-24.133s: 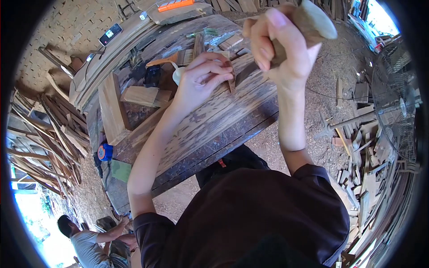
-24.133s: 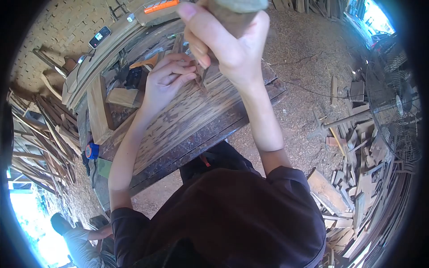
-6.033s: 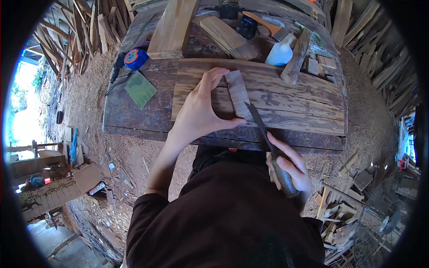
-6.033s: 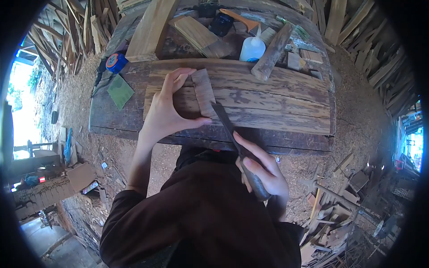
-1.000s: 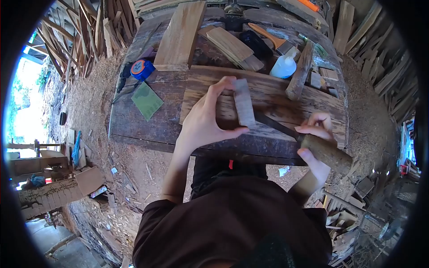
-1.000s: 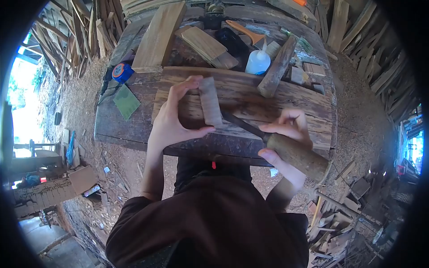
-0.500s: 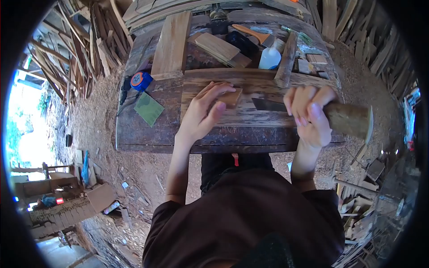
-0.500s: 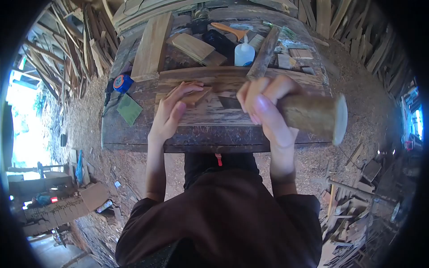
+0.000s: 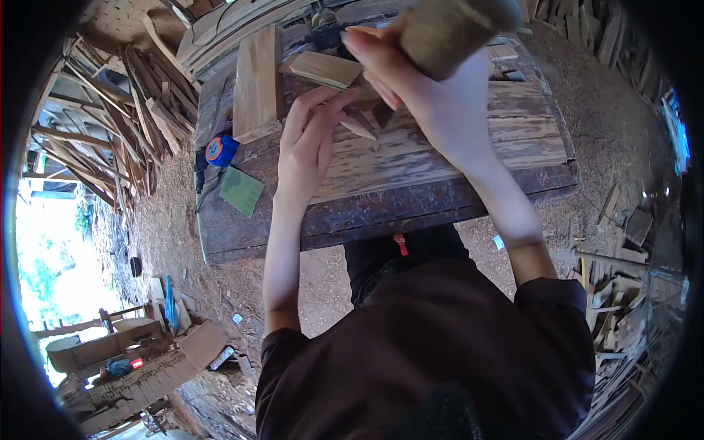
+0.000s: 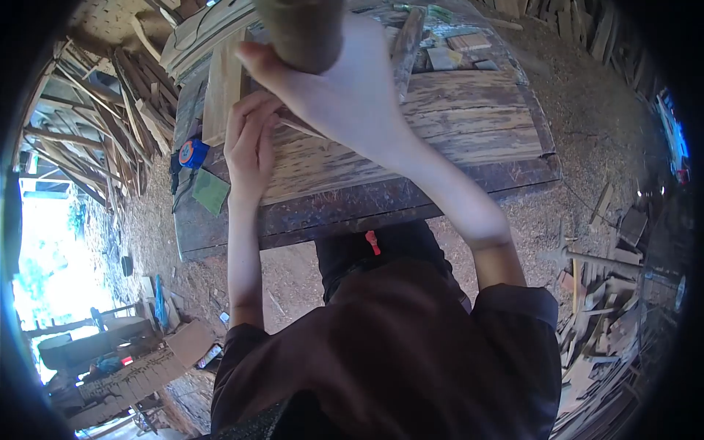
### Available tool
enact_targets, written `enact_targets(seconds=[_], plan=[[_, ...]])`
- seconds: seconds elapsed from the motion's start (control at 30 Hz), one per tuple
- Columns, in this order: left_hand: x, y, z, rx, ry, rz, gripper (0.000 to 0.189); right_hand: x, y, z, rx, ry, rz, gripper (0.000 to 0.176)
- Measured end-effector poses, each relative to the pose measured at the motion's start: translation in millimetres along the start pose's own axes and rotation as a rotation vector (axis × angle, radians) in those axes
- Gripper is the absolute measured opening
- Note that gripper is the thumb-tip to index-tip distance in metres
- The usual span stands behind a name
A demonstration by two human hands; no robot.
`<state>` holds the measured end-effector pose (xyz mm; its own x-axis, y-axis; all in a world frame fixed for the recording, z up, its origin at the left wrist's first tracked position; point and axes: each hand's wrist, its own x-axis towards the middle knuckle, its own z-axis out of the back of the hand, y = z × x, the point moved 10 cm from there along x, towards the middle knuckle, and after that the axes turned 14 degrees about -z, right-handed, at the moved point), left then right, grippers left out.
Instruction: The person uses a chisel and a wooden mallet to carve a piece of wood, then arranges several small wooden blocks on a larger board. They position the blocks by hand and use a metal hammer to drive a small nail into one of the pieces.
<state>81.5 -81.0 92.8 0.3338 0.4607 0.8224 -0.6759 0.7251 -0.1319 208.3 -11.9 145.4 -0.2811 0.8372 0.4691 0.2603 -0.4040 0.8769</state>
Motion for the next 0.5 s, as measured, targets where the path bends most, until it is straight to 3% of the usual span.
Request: enact_targets(seconds=[0.07, 0.13, 0.2, 0.3, 0.43, 0.5], plan=[[2, -2, 1, 0.029, -0.022, -0.039, 0.031, 2, 16, 5, 0.085, -0.115, 0.161, 0.018], [2, -3, 0, 0.036, 0.003, -0.103, 0.031, -2, 26, -6, -0.027, -0.066, 0.145, 0.018], [-2, 2, 0, -0.005, -0.028, -0.058, 0.031, -6, 27, -8, -0.093, -0.171, 0.118, 0.019], [-6, 3, 2, -0.046, -0.065, -0.061, 0.03, 3, 4, -5, -0.039, -0.098, 0.008, 0.02], [-11, 1, -1, -0.071, -0.051, -0.033, 0.035, 0, 36, -8, -0.043, -0.071, 0.145, 0.02], [-13, 3, -1, -0.046, -0.062, -0.049, 0.037, 1, 28, -5, -0.041, -0.171, 0.141, 0.021]])
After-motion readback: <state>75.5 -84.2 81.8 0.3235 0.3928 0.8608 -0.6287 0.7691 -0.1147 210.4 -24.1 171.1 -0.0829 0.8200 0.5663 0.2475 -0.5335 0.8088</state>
